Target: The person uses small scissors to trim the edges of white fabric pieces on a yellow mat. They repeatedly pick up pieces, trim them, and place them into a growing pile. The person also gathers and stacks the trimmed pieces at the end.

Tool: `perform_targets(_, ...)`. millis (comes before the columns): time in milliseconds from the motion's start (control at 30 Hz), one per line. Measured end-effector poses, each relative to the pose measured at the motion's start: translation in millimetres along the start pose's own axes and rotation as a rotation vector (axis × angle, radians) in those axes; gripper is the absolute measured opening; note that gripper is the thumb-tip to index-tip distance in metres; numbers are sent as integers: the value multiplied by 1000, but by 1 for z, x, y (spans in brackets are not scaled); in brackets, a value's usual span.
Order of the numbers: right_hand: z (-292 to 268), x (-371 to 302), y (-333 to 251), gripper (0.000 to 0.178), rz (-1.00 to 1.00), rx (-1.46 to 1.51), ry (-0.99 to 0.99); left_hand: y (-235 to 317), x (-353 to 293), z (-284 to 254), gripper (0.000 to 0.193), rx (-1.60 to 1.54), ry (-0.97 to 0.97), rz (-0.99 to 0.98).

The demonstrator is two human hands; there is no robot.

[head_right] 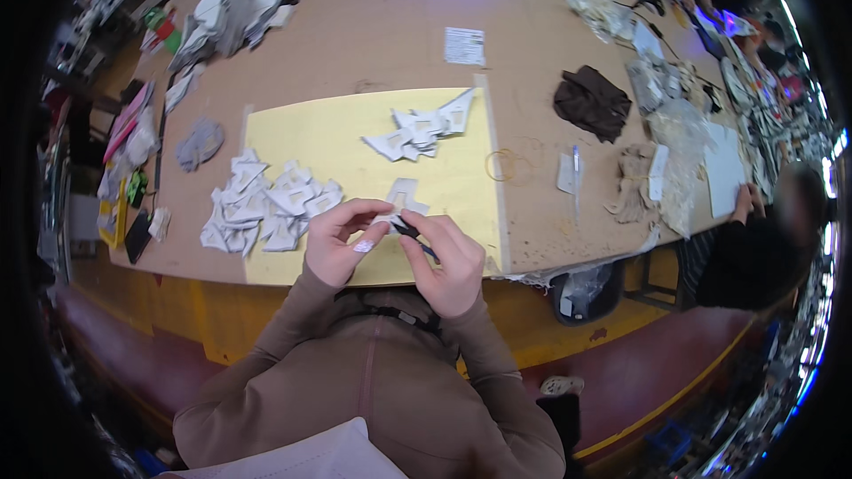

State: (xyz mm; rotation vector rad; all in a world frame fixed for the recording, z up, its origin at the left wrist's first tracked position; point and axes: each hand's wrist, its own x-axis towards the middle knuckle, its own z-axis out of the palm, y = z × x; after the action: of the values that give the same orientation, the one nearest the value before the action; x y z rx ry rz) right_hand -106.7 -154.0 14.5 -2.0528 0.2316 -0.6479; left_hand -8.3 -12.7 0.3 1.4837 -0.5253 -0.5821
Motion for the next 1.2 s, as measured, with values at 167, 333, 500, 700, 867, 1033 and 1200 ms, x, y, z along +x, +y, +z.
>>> perform_targets(167, 5, -2, 2, 35, 5, -12, -32, 7, -7, -6, 31, 26, 23, 39)
perform_targets(333, 6, -5, 7, 34, -66, 24, -26, 8, -8, -6, 31, 10, 14, 59)
perform_targets(500, 6, -8, 4, 34, -44, 46, 0, 9, -9, -2, 31, 0, 23, 86)
perform_targets(700, 10, -8, 0, 35, -41, 49, 32, 13, -13, -1, 30, 5, 26, 92)
perform_targets(867, 8, -7, -1, 35, -79, 72, 16, 10, -16, -4, 32, -68, 27, 108)
perform_targets(1033, 3, -3, 1, 37, -135, 36, -37, 10, -15, -9, 33, -63, -3, 117)
perform_targets(1200, 7, -4, 2, 34, -121, 44, -6, 10, -15, -10, 33, -13, -2, 124)
